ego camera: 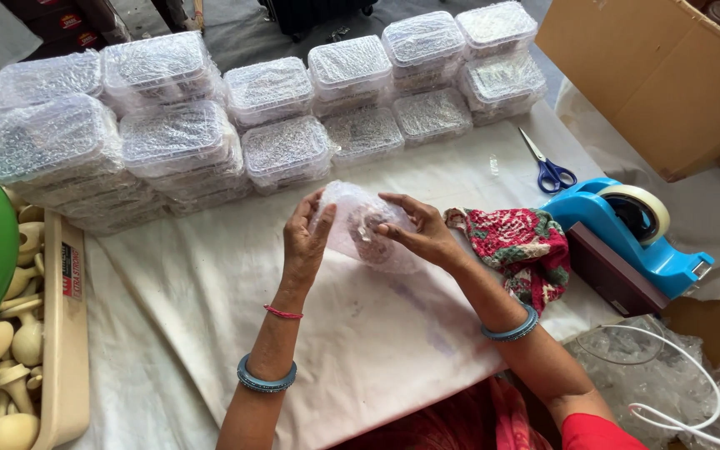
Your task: The person wraps plastic boxes containing patterned stamps in bubble wrap by hand and organizes them into rows.
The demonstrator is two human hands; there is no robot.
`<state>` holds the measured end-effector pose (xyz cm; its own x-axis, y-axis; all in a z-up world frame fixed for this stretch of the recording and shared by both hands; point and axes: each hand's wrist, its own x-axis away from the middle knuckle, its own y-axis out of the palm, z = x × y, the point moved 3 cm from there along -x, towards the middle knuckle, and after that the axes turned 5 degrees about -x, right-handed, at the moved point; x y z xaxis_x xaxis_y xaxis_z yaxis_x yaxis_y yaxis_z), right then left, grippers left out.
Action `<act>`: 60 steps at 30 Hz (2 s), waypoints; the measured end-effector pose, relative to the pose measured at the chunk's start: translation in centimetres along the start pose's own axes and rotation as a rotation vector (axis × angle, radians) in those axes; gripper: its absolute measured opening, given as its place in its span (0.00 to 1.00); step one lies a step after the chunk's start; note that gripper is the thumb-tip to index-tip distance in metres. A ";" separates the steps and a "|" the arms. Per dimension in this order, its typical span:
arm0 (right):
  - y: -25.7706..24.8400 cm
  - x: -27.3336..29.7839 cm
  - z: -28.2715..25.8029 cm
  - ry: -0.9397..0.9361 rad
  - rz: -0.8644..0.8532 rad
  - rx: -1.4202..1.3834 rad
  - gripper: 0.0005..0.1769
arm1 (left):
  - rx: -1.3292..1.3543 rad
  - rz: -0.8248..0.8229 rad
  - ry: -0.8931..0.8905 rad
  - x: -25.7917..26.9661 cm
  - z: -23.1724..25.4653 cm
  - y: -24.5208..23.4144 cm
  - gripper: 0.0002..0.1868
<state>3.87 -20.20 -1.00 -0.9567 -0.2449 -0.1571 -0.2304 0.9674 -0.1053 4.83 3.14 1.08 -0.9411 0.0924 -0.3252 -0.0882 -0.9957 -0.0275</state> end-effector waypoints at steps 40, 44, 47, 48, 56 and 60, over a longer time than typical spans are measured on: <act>-4.4 -0.1 1.5 0.466 0.209 0.178 0.31 | -1.026 -0.009 0.277 2.2 0.3 -1.5 0.13; -4.3 -0.4 1.2 0.364 0.251 0.256 0.28 | -0.809 0.024 0.116 1.7 -0.9 -1.7 0.08; -4.4 -0.4 1.0 0.297 0.296 0.271 0.25 | -0.709 0.053 0.015 1.2 -2.1 -1.8 0.07; -4.5 -0.4 0.9 0.273 0.314 0.252 0.24 | -0.689 0.068 0.006 1.0 -2.4 -1.8 0.07; -4.1 4.5 -4.3 0.058 0.350 0.362 0.18 | -0.607 0.135 0.071 1.5 -6.0 -2.4 0.28; -6.8 11.6 -10.5 -0.168 0.350 0.596 0.13 | -0.518 0.084 -0.037 1.6 -5.8 -2.0 0.28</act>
<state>-7.51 -28.94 8.21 -0.9054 0.0211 -0.4240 0.2680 0.8030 -0.5323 5.42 5.21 -4.88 -0.9499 0.0032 -0.3125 0.1515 -0.8698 -0.4695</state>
